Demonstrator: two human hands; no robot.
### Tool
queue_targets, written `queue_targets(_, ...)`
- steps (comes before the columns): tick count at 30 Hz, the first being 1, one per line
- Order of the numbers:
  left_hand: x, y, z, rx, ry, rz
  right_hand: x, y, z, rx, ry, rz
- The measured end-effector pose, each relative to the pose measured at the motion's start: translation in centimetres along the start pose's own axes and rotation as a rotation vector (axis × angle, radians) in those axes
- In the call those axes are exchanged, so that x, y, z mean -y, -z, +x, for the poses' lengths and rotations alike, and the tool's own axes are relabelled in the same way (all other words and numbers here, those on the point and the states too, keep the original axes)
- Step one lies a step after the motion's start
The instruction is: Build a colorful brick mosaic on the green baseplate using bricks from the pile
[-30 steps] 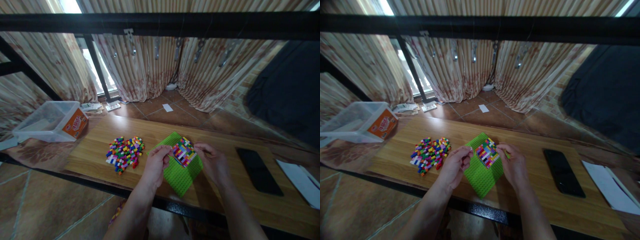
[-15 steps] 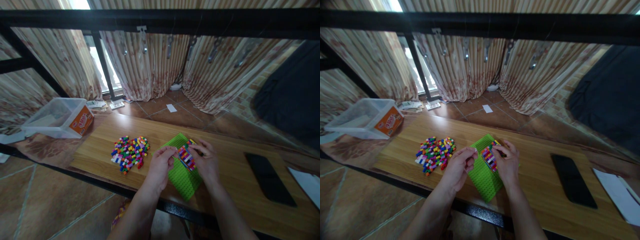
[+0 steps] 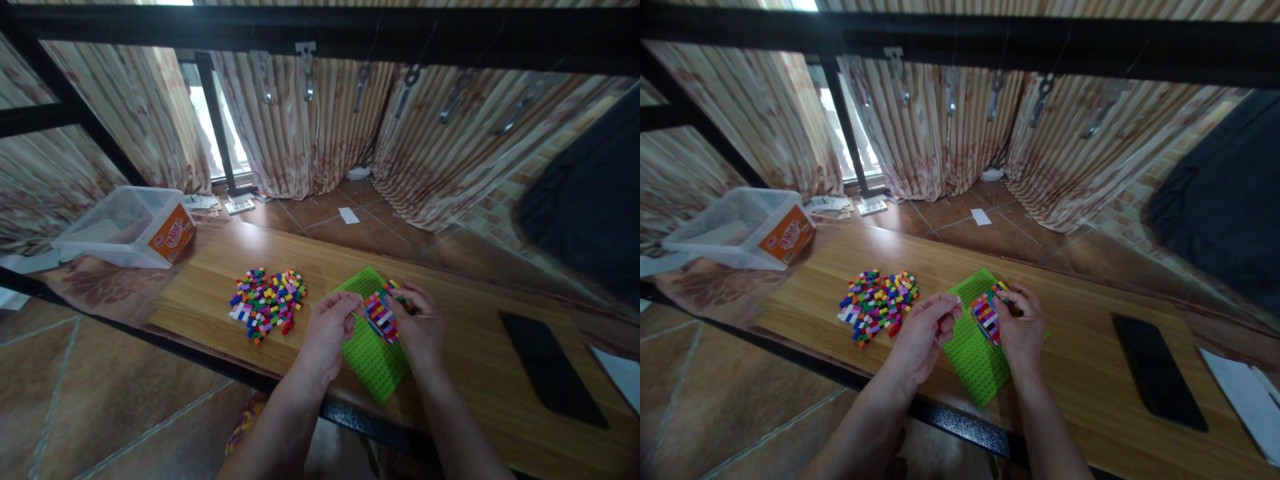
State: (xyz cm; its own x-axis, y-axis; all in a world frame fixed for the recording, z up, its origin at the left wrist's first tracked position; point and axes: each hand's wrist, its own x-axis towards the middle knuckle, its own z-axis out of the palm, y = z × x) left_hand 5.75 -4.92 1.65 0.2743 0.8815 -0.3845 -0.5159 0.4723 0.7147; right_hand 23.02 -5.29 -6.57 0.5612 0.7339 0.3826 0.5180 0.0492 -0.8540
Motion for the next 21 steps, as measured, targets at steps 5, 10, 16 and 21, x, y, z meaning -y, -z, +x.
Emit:
queue_targets(5,-0.03,-0.02,-0.05,0.004,0.000,0.001,-0.18,0.06,-0.03,0.008,-0.053,-0.074)
queue_targets(10,0.04,-0.02,-0.05,0.014,-0.003,0.006,0.49,0.25,-0.14,0.009,-0.022,-0.128)
queue_targets(16,0.18,-0.03,0.06,0.005,-0.003,0.010,0.67,0.50,-0.49,-0.010,0.176,-0.182)
queue_targets(21,0.26,-0.06,0.22,0.013,-0.002,0.003,0.35,0.74,-0.52,0.022,0.298,-0.270)
